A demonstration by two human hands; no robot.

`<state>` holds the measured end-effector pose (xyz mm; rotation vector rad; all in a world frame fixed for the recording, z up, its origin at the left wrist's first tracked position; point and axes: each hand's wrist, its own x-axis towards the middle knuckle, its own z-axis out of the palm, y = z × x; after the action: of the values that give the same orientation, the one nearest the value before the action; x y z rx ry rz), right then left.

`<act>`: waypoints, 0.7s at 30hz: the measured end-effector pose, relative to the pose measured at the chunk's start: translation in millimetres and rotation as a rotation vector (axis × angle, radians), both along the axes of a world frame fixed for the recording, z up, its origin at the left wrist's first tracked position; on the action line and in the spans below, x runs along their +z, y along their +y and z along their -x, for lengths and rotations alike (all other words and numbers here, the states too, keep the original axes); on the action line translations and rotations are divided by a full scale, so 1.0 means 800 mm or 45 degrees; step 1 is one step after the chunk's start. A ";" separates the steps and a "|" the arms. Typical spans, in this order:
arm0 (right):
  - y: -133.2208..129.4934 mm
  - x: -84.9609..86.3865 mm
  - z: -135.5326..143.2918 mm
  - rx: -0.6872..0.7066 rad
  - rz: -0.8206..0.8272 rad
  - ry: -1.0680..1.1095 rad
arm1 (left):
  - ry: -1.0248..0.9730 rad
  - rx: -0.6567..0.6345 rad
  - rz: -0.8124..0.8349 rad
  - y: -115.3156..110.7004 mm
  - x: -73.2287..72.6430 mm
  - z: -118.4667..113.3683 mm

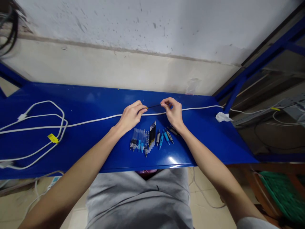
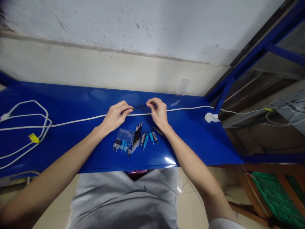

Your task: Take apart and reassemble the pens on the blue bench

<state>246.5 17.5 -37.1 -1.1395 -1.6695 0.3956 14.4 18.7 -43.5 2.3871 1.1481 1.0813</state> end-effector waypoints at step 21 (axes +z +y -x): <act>-0.031 0.017 0.035 0.276 0.289 -0.047 | 0.261 0.031 -0.206 -0.027 0.010 -0.012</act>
<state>218.3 -7.0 -23.7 -1.1374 -1.8211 0.7206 23.8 -2.8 -35.6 2.6681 1.1987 0.9894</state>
